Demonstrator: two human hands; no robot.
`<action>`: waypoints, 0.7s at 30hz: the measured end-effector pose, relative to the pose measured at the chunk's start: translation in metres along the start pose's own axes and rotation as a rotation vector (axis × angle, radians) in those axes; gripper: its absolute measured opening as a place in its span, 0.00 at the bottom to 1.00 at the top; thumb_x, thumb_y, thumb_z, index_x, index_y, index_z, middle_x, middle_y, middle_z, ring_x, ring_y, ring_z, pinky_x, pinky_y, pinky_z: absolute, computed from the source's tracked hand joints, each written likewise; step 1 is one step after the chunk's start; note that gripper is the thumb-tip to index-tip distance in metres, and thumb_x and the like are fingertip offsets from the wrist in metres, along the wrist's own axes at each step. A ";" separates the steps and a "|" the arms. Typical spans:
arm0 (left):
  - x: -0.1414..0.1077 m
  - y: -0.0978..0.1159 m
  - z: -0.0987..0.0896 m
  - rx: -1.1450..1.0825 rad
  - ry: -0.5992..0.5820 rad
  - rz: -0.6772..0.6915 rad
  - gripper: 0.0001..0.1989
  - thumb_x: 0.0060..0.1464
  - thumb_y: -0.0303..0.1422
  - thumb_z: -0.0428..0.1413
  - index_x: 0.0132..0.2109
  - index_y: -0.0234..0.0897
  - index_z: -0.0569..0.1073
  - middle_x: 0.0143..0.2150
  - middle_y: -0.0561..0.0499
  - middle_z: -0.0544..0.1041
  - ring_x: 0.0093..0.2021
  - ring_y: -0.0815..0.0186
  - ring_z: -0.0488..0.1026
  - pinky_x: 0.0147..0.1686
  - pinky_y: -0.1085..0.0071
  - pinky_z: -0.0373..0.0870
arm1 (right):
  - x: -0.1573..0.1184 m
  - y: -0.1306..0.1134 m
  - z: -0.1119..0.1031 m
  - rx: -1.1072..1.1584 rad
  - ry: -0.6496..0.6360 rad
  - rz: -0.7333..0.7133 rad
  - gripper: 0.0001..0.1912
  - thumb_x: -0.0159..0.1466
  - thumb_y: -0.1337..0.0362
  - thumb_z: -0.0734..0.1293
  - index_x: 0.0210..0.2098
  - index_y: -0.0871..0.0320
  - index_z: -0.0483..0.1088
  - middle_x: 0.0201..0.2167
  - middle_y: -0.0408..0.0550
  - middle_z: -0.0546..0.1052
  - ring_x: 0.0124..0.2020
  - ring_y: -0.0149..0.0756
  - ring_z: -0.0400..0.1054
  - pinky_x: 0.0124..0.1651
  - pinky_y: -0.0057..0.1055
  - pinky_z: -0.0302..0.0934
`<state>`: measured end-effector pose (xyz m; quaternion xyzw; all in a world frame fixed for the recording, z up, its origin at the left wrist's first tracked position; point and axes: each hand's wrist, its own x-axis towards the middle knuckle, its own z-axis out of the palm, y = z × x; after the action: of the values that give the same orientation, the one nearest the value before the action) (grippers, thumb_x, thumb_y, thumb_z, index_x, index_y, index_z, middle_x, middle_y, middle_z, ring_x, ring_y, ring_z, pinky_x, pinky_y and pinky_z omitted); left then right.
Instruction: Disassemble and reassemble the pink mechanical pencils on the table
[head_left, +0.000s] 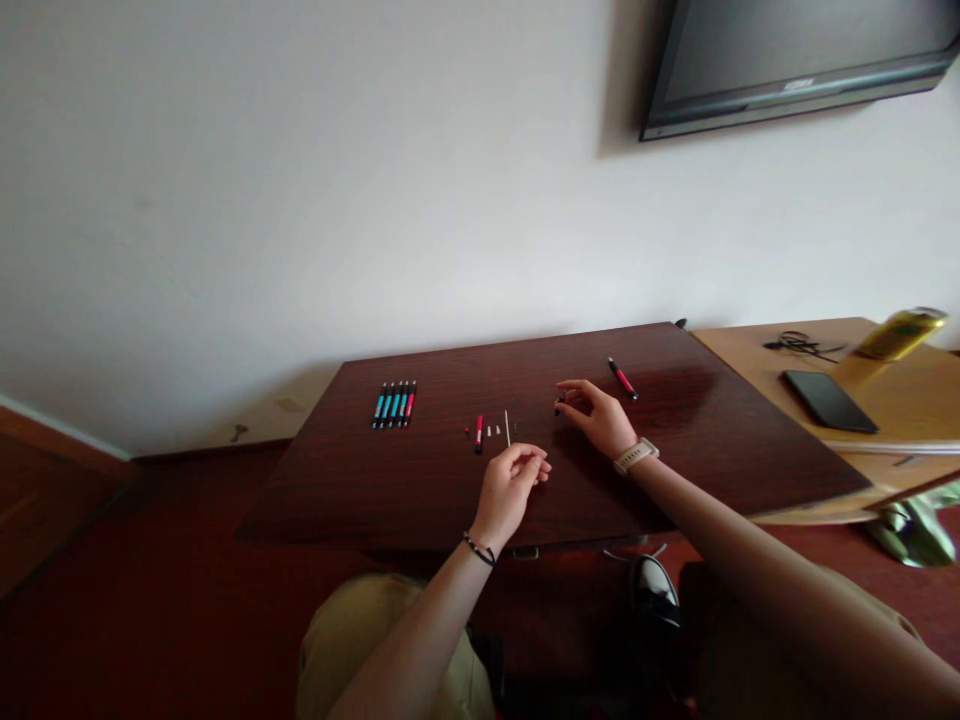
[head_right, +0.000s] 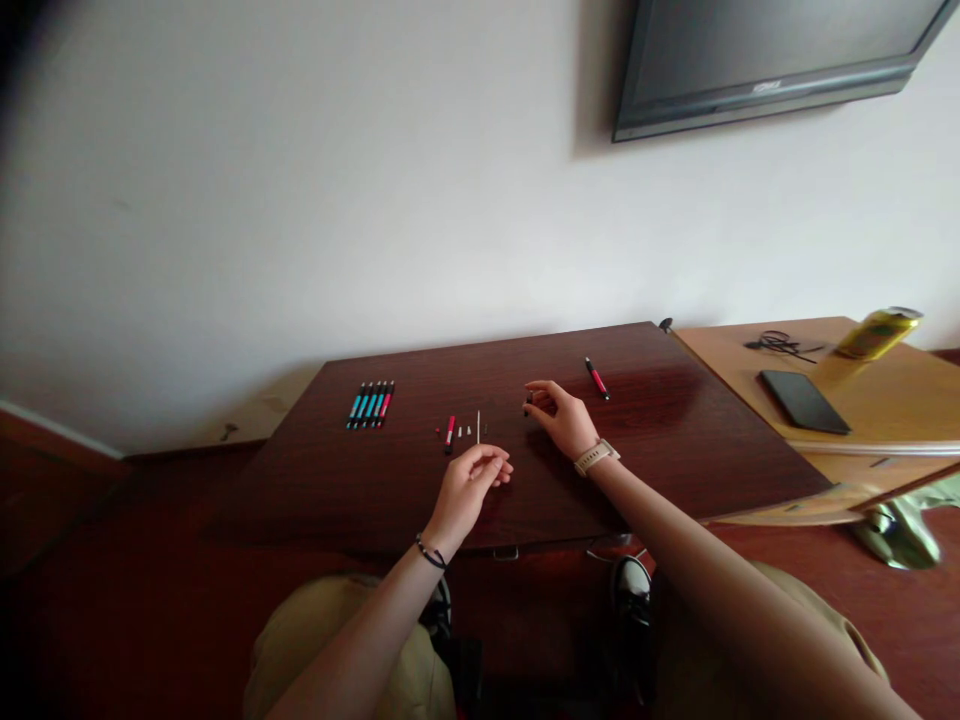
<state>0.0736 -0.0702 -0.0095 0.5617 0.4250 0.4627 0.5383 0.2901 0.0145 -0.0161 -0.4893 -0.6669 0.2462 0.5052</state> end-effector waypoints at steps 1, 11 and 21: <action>-0.001 0.001 -0.002 0.003 0.002 0.003 0.12 0.64 0.38 0.59 0.44 0.33 0.78 0.38 0.43 0.82 0.37 0.64 0.79 0.39 0.69 0.74 | 0.002 0.005 0.001 -0.033 -0.022 -0.008 0.21 0.65 0.55 0.72 0.55 0.54 0.75 0.38 0.48 0.81 0.40 0.41 0.76 0.48 0.39 0.70; -0.002 0.015 -0.018 0.036 0.035 0.018 0.11 0.64 0.38 0.59 0.45 0.34 0.78 0.39 0.43 0.82 0.37 0.63 0.80 0.40 0.69 0.75 | 0.000 0.022 0.008 -0.181 -0.145 -0.009 0.23 0.63 0.62 0.72 0.58 0.51 0.72 0.39 0.46 0.82 0.38 0.41 0.77 0.45 0.39 0.71; 0.001 0.012 -0.014 0.050 0.014 0.025 0.11 0.64 0.39 0.59 0.44 0.35 0.78 0.39 0.44 0.82 0.37 0.63 0.80 0.40 0.68 0.76 | 0.000 0.027 0.008 -0.187 -0.163 0.015 0.31 0.61 0.64 0.73 0.62 0.51 0.68 0.42 0.47 0.81 0.37 0.40 0.77 0.44 0.39 0.73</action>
<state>0.0602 -0.0668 0.0025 0.5771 0.4332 0.4626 0.5151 0.2933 0.0267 -0.0417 -0.5177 -0.7221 0.2258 0.3995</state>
